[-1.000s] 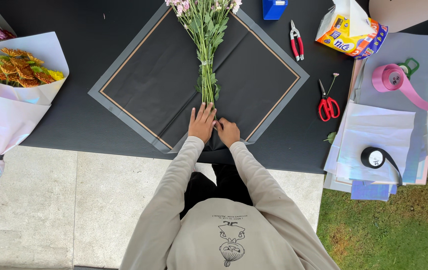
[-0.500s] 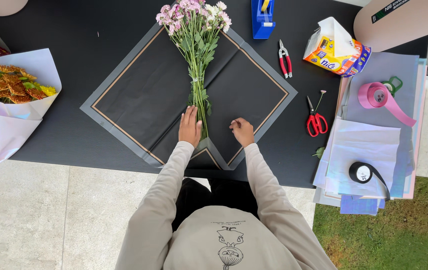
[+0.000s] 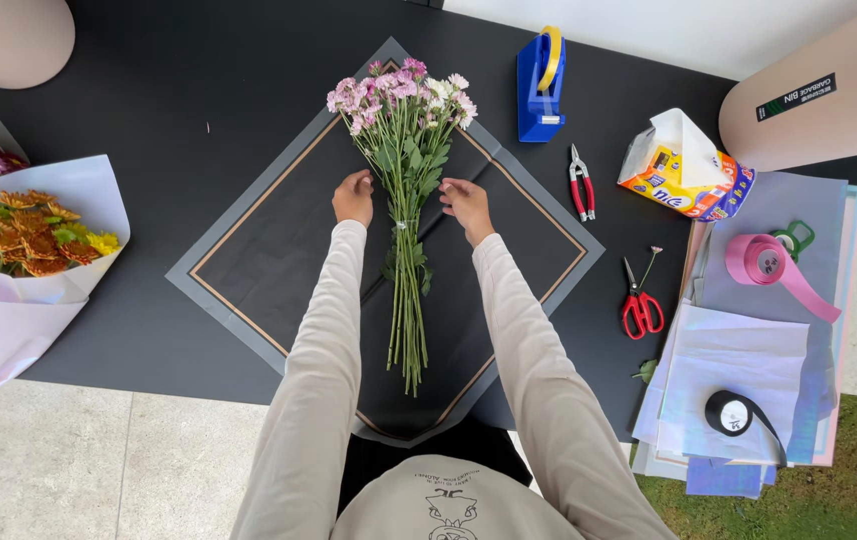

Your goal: The person wraps a bouquet of flowers by laying a sheet of decorative paper on a table, placing the flowers on the paper, and folding the paper around the stems.

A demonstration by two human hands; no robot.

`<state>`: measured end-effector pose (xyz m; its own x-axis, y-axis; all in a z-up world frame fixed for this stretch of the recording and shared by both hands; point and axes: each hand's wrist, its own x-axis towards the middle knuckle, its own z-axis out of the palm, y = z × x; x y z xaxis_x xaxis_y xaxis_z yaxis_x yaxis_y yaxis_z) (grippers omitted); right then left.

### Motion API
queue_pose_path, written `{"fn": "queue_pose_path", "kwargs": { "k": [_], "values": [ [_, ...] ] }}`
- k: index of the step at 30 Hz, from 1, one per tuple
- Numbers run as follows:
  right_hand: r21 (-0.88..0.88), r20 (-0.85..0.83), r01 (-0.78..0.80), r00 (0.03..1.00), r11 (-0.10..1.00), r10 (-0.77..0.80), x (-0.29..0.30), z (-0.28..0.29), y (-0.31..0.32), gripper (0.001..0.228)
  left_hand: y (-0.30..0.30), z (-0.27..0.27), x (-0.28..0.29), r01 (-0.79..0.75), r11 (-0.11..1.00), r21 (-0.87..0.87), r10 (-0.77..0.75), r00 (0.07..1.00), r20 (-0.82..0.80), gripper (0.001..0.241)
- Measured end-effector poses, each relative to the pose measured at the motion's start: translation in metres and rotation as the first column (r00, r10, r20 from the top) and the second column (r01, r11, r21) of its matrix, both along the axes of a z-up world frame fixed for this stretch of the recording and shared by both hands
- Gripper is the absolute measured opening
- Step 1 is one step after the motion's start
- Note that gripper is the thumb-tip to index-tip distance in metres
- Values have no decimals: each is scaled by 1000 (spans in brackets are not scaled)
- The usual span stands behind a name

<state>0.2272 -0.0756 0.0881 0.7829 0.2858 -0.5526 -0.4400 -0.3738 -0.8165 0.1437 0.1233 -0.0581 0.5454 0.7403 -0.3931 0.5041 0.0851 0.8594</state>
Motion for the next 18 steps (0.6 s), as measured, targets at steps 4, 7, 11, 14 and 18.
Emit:
{"fn": "queue_pose_path", "kwargs": {
  "k": [4,7,11,14,18],
  "values": [
    [35,-64,87,994,996,-84,26,-32,44,46,9,14,30,-45,976,-213,60,996,63,32],
    [-13,-28,96,995,995,-97,38,-79,55,47,9,0,39,35,949,-313,-21,999,48,47],
    [-1,5,163,987,987,-163,39,-78,65,39,16,-29,49,39,932,-360,-22,998,52,35],
    [40,3,202,979,979,-202,36,-89,61,39,17,-10,44,-16,860,-510,77,992,99,40],
    [135,-8,283,959,949,-285,26,-62,63,42,18,1,35,-54,835,-548,137,984,112,48]
  ]
}}
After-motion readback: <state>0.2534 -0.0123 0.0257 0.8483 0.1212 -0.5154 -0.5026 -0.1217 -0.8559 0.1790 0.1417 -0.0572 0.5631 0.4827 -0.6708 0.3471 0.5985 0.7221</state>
